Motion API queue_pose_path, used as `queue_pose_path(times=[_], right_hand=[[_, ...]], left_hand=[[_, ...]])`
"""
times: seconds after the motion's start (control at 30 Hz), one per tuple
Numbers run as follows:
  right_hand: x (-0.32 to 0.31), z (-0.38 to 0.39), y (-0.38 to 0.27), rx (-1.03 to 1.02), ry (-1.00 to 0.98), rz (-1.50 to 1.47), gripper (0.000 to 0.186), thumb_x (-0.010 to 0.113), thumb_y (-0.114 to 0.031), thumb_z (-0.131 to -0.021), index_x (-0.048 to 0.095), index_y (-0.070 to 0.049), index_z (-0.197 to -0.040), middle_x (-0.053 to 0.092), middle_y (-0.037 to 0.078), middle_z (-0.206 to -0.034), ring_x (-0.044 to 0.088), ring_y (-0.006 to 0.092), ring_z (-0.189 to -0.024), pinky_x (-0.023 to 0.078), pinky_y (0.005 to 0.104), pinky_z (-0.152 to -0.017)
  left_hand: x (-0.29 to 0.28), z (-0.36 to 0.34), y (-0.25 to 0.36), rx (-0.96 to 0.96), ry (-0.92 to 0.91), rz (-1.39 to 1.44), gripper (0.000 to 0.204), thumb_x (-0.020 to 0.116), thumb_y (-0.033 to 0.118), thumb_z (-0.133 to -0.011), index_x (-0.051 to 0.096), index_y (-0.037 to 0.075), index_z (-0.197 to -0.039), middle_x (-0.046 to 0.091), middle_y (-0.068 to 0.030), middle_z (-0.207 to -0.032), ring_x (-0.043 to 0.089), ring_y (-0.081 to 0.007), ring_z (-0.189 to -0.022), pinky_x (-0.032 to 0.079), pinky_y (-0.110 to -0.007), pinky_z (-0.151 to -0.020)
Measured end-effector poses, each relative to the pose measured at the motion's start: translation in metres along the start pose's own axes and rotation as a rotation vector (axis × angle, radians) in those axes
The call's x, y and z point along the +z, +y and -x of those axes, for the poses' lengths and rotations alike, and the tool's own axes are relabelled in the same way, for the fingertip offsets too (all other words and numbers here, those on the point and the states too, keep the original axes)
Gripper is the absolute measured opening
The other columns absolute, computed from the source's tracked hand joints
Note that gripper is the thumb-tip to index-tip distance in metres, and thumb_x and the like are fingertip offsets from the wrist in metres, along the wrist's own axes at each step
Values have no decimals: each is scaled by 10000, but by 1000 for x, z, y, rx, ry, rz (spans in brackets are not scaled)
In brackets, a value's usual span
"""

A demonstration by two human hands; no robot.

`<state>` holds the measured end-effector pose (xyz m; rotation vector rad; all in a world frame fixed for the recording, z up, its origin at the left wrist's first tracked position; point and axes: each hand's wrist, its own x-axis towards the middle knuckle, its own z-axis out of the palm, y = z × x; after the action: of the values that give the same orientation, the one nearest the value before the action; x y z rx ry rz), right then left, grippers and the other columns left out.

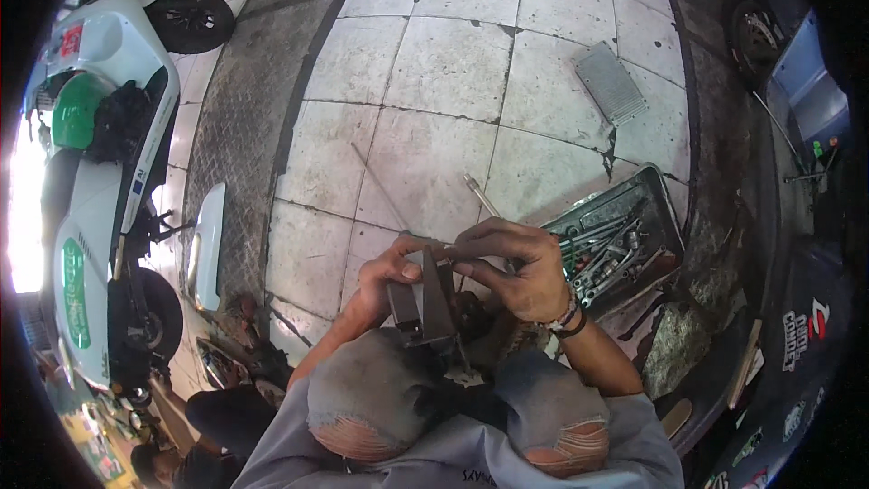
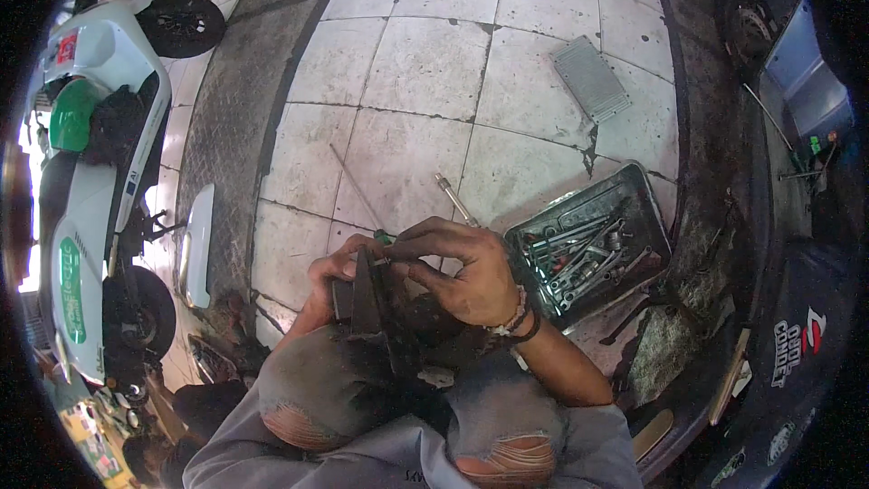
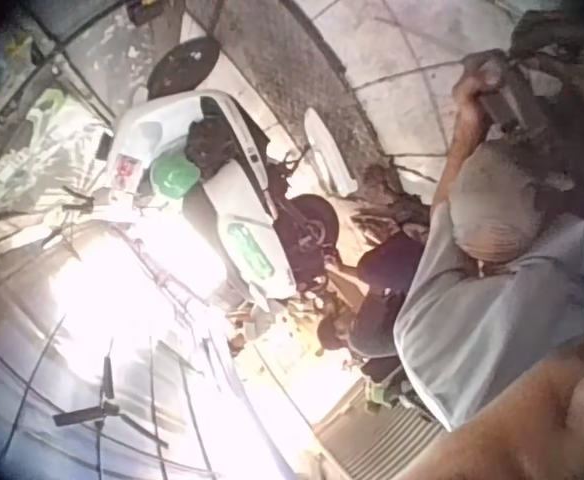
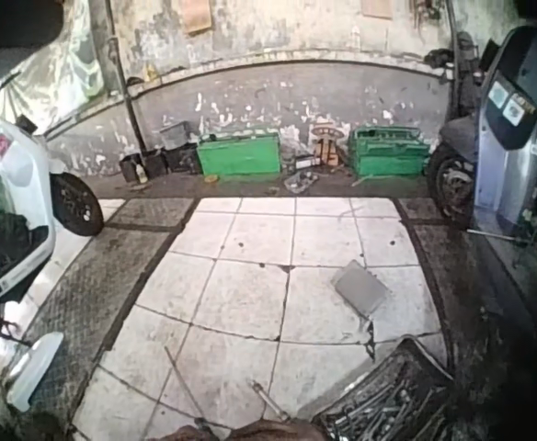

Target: The person disassembles a component of an electric scooter using an impact driver, then installs a electronic control unit into the scooter compartment and secures it with a T-handle wrench.

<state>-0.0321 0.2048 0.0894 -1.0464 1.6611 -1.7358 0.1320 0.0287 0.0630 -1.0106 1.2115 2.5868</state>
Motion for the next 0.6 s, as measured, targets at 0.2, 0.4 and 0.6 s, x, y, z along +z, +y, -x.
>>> queue_pose_path(times=[0.2,0.4,0.6], right_hand=[[14,1,-3,199,-14,-53,146,793,-115,-876,777,-17,-982,773,108,-915,747,188,-830,562,317,-744],[25,1,3,294,-34,19,196,754,-199,-938,749,-3,-928,746,108,-810,696,161,-705,527,318,-660],[33,-6,-6,290,-50,32,282,696,-261,-991,687,8,-907,681,114,-730,629,168,-618,478,337,-581]], left_hand=[[3,7,7,-3,-32,13,752,674,334,-662,584,-113,-1259,687,-243,-1082,684,-337,-957,541,-405,-915],[8,14,15,20,16,-69,730,670,332,-658,621,-117,-1230,705,-227,-1084,691,-312,-946,527,-367,-919],[-2,13,5,37,125,-74,708,663,315,-681,621,-103,-1251,698,-198,-1100,666,-280,-990,502,-355,-929]])
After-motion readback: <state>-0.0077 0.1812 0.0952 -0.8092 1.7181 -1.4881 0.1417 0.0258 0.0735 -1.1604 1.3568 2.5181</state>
